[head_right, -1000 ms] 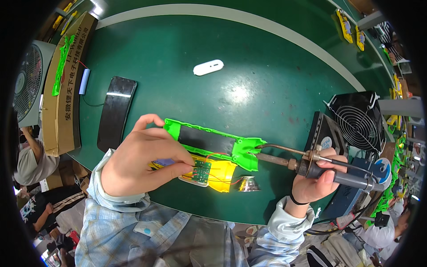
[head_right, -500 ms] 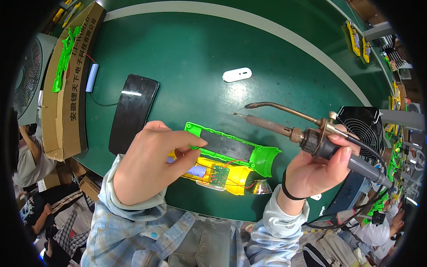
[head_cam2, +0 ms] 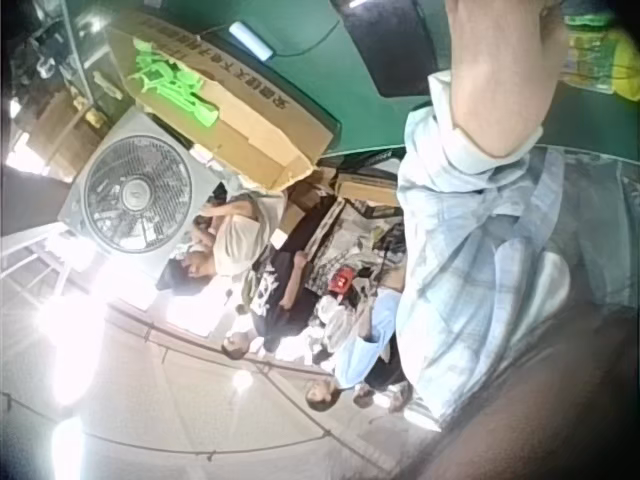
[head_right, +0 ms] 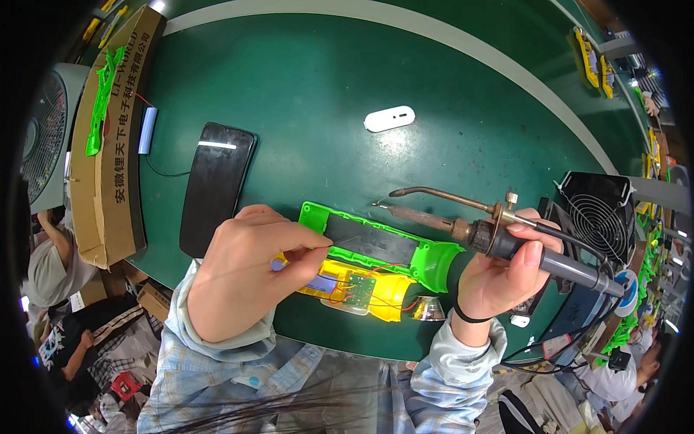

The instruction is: The person solders flashlight circuit components using a soldering iron, fits the flashlight casing parts together by hand, and places the assembled flashlights onto the assembly line.

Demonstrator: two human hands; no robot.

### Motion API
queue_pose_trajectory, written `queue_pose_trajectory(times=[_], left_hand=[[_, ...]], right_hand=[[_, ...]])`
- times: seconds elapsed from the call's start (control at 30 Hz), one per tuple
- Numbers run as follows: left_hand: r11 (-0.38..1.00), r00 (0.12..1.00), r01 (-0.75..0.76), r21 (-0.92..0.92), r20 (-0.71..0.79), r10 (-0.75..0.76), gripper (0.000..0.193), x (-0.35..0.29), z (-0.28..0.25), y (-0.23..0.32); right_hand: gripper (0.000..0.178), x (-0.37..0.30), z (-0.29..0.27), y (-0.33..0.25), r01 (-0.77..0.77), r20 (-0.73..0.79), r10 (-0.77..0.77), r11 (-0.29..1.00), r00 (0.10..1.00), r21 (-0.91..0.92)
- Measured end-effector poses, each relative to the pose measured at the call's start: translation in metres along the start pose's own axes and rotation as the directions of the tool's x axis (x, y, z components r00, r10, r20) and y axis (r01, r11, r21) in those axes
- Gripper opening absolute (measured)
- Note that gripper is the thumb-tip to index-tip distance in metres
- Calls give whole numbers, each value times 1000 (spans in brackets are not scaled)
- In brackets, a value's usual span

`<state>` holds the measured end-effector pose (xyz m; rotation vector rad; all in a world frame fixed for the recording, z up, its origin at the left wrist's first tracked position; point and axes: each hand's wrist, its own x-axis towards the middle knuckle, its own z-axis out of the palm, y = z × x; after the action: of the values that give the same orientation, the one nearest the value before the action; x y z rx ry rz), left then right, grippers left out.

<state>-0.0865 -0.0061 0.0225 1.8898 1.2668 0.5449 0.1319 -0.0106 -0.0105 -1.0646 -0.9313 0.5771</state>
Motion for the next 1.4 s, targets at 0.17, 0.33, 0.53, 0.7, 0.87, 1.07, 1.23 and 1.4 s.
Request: queue_pose_trajectory(times=[0.17, 0.33, 0.53, 0.7, 0.87, 1.07, 1.23, 1.4], left_hand=[[992, 998, 35, 121, -48, -29, 10, -3, -2, 1], [977, 982, 183, 112, -62, -177, 9, -1, -2, 6], [975, 988, 154, 161, -19, -153, 7, -3, -4, -1], [968, 986, 147, 204, 50, -160, 6, 0, -1, -8], [957, 980, 181, 227, 44, -196, 6, 2, -2, -12], [950, 974, 210, 230, 36, -224, 5, 2, -3, -11], [948, 973, 217, 234, 28, -229, 6, 2, -4, -12], [945, 974, 216, 246, 11, -226, 6, 1, -3, -12]], right_hand=[[24, -2, 1, -1, -18, 25, 18, 1000, 1000, -22], [25, -4, 4, 2, 17, 54, -15, 999, 998, -38], [29, -8, 2, 1, -10, 217, 19, 999, 976, -45], [32, -15, 11, 5, 67, 308, -38, 994, 951, -84], [34, -18, 17, 6, 35, 317, 0, 994, 948, -107], [35, -19, 15, 6, 63, 350, 3, 983, 937, -175], [37, -21, 18, 4, 44, 379, 33, 981, 925, -191], [37, -24, 20, 2, 12, 383, 77, 974, 921, -225]])
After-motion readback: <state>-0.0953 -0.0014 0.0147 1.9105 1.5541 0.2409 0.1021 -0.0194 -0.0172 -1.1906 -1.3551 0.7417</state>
